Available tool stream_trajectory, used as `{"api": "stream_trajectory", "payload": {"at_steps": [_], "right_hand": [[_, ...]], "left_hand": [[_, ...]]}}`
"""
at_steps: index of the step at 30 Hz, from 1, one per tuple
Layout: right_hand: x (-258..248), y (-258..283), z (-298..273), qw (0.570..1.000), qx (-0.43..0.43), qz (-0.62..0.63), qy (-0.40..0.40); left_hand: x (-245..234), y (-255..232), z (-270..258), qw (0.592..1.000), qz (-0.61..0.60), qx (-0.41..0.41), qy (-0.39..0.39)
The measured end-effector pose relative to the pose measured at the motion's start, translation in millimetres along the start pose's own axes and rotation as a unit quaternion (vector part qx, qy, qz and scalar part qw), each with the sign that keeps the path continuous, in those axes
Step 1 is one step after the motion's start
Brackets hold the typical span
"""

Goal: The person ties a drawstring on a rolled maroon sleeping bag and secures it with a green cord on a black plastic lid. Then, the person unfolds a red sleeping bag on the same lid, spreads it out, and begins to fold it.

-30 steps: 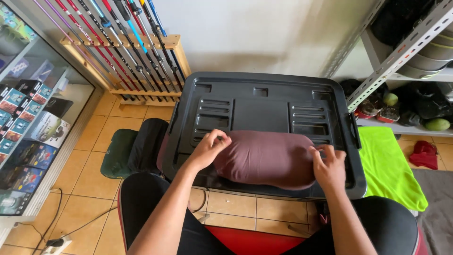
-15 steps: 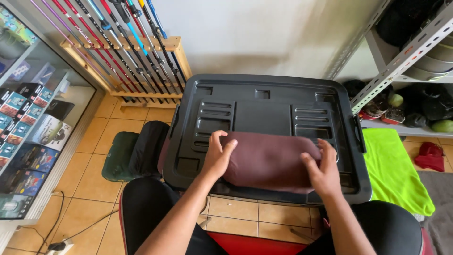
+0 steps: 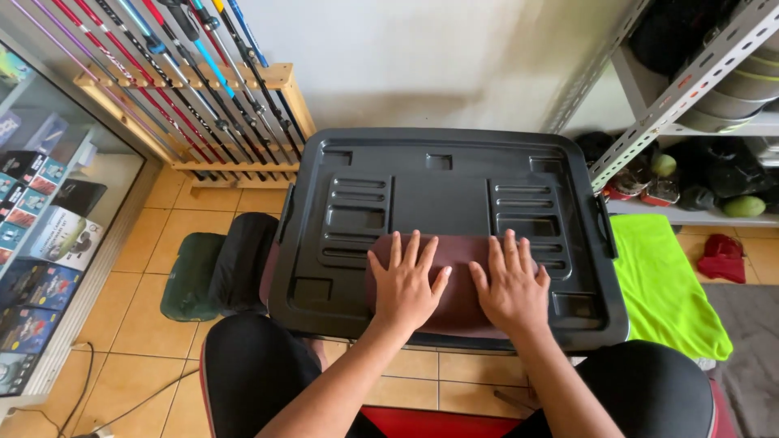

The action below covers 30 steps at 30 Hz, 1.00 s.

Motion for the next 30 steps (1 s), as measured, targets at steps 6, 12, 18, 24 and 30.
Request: {"api": "stream_trajectory", "payload": {"at_steps": [6,12,18,24,30], "right_hand": [[81.6,-119.2,-5.2,0.93,0.192,0.285,0.128],[54.7,-90.4,-60.5,0.809,0.294,0.506,0.061],[89.6,-80.1,-53.0,0.656,0.283,0.7,0.011],[107.2,-99.0,-51.2,0.615,0.284,0.734,-0.049],[83.0,-105.0,-4.8,0.586,0.141,0.787,-0.135]], "left_hand": [[-2.6,16.9,-6.6,0.996,-0.019,-0.072,0.051],[6.6,82.8,-13.6,0.909,-0.212,-0.275,0.229],[14.0,107.2,-42.2,0.761,-0.459,-0.353,0.292],[39.5,130.1,-35.9,0.67,-0.594,-0.366,0.253],[3.6,122.8,-38.1,0.595,-0.645,-0.333,0.346]]}}
Point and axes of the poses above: each hand's wrist, its own z-axis towards the middle knuckle, its own x-axis out of the palm, y = z × x, the point moved 10 cm from there along z, towards the middle knuckle, and after that the axes turned 9 degrees about -x, right-handed, at the moved point
